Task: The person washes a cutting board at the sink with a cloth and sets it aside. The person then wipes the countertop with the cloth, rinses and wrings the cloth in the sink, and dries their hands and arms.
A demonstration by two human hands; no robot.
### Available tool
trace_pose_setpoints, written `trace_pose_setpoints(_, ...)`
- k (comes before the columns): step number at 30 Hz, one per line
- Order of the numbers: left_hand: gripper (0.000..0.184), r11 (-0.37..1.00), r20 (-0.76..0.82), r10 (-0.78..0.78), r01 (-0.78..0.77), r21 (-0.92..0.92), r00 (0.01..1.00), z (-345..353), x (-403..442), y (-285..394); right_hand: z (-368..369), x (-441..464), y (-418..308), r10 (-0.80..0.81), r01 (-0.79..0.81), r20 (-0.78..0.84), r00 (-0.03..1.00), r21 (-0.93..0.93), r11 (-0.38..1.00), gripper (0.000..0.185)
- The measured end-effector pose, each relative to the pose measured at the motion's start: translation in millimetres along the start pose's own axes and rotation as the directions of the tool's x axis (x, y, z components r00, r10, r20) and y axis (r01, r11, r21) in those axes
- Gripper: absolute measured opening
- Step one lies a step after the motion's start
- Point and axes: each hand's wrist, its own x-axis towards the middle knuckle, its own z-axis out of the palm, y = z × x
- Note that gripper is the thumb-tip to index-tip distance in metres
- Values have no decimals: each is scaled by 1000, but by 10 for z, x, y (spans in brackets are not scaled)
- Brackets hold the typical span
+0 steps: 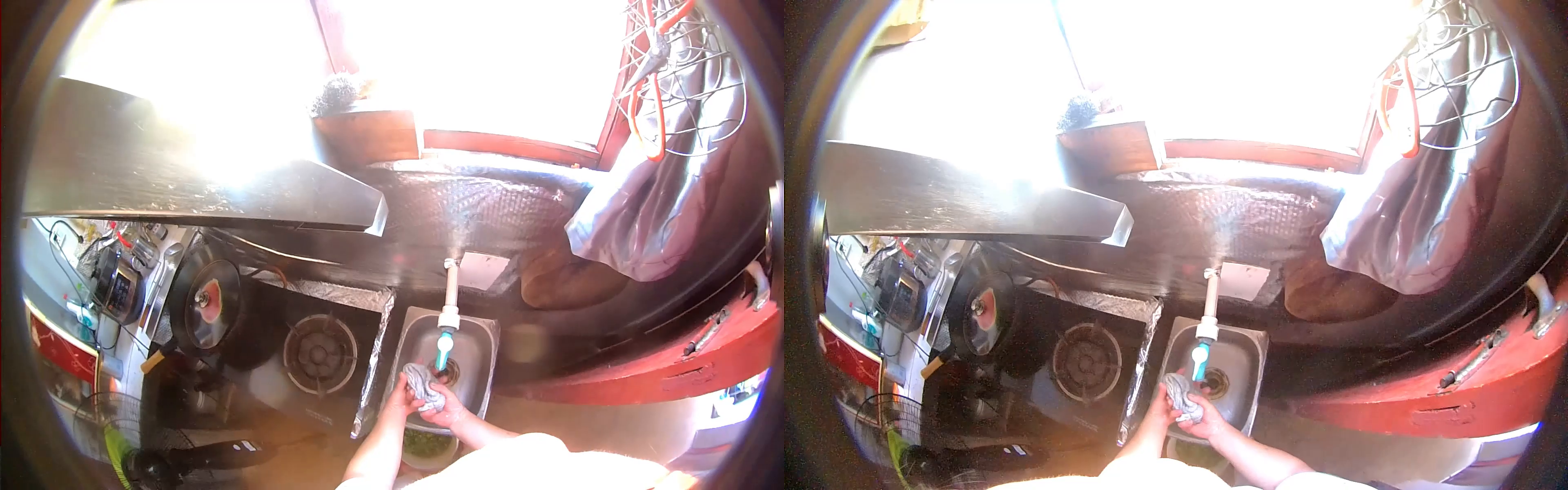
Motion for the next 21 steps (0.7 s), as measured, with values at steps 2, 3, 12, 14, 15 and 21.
trace_pose_setpoints(2, 53, 998, -77, -51, 54, 31, 996, 180, 4, 123, -72, 24, -82, 49, -49, -38, 998, -14, 999, 39)
trace_pose_setpoints(3, 51, 995, -187, 8, 11, 102, 982, 143, 114, 120, -101, 30, -141, 115, -115, -4, 993, -10, 993, 38)
trace_pose_setpoints(12, 36, 832, -317, 179, 28, 554, 931, 207, 604, 103, -408, 311, -420, -390, -430, -453, 802, -890, 150, 42)
trace_pose_setpoints(14, 20, 394, -439, 469, 263, 881, 766, 430, 588, 8, -205, 294, -314, -638, -510, -163, 752, -758, -407, 45)
trace_pose_setpoints(15, 22, 270, -372, 578, 260, 927, 727, 504, 540, -61, -206, 287, -313, -578, -420, -122, 807, -806, -416, 46)
trace_pose_setpoints(21, 37, -98, -126, 519, 205, 974, 845, 399, 252, -210, -492, 219, -431, -587, -578, -330, 739, -759, -301, 41)
